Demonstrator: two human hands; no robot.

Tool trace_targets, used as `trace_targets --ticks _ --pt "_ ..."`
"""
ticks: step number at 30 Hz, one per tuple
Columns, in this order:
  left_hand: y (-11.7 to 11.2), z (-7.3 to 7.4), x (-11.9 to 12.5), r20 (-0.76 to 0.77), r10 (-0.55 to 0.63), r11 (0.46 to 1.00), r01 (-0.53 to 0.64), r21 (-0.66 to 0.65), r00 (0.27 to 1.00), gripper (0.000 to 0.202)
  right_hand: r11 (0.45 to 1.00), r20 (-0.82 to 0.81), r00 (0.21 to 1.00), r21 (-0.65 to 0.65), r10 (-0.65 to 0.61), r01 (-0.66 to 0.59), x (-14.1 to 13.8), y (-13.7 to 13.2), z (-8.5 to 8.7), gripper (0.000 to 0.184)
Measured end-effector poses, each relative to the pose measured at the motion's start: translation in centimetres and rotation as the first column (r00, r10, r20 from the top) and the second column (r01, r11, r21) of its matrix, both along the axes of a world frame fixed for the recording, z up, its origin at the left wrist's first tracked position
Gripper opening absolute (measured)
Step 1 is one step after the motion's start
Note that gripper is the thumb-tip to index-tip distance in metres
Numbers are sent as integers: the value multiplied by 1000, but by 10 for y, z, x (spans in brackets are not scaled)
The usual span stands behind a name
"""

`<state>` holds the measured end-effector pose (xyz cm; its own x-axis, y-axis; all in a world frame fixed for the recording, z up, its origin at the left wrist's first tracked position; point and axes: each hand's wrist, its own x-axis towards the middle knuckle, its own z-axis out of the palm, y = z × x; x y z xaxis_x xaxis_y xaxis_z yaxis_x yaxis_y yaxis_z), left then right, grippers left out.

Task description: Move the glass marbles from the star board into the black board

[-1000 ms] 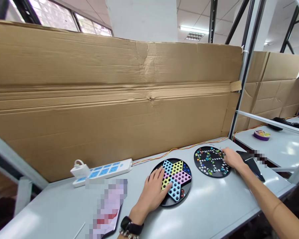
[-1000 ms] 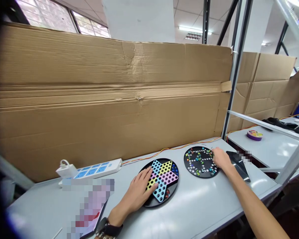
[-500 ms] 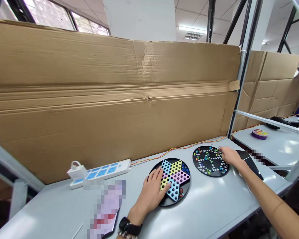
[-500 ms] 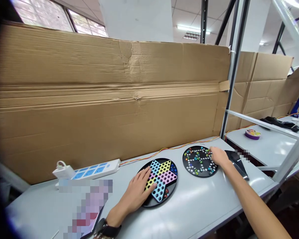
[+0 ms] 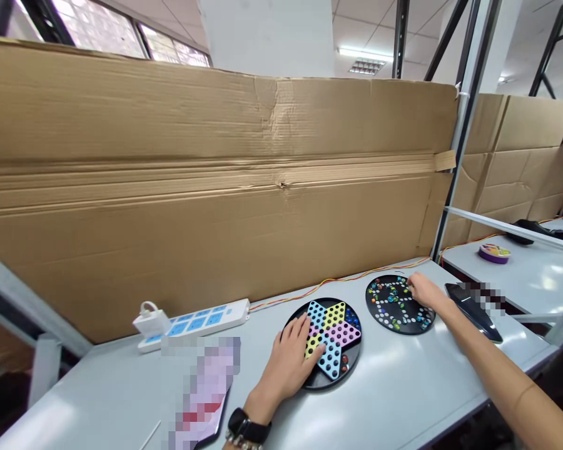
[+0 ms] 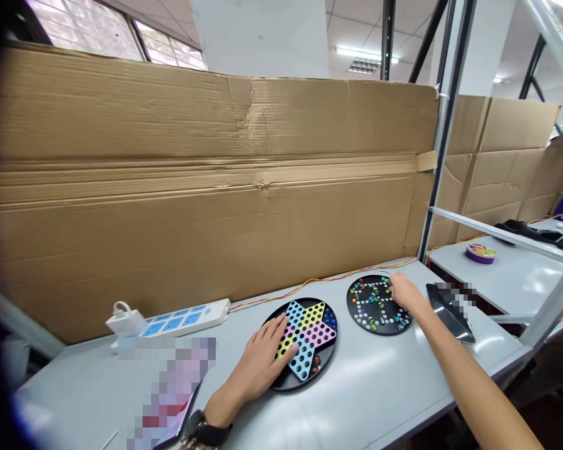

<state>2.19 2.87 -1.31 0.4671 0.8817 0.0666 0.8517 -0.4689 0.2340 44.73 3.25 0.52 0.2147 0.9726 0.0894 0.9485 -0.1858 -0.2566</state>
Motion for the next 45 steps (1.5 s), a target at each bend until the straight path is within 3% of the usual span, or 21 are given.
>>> trace_targets --ticks 3,5,7,10,12,19,24,27,29,32,36,41,45 --pt "1 -4 -1 15 -9 1000 8 29 1000 76 979 -135 973 116 185 -170 -42 -12 14 19" --pt "2 -5 -1 10 -10 1000 9 27 1000 76 904 -273 864 191 423 -382 -84 -26 21 16" --pt "2 -5 0 1 -8 1000 8 26 1000 77 795 -312 732 215 606 -567 -126 -41 23 14" --pt "2 -6 0 -5 -12 999 12 46 1000 76 701 -255 662 112 705 -704 -169 -58 22 16" --pt "2 -7 0 -7 -16 998 16 63 1000 75 691 -206 670 48 714 -721 -180 -64 22 19" --pt "1 -5 1 -10 -10 999 11 42 1000 76 712 -253 678 69 690 -698 -167 -75 26 20" --pt "-1 -1 2 -11 -7 999 8 32 1000 74 705 -253 662 159 706 -691 -163 -78 17 19" --pt "-1 1 2 -17 -6 1000 6 22 1000 74 789 -211 764 248 610 -562 -143 -59 11 23" --pt "-1 3 2 -26 -6 1000 6 5 1000 75 879 -174 876 259 449 -400 -122 -35 9 29" --pt "-1 6 2 -37 2 1000 -2 -18 999 77 986 -62 988 101 141 -135 -91 4 6 38" --pt "-2 7 1 -30 1 1000 -2 -14 1000 75 994 10 995 -45 95 -94 -76 37 1 35" --pt "-3 6 2 -31 4 1000 -5 -12 1000 76 995 15 996 -47 84 -83 -80 49 -5 33" --pt "-2 2 2 -21 -6 1000 7 13 1000 75 996 1 996 -16 91 -91 -76 46 -1 30"
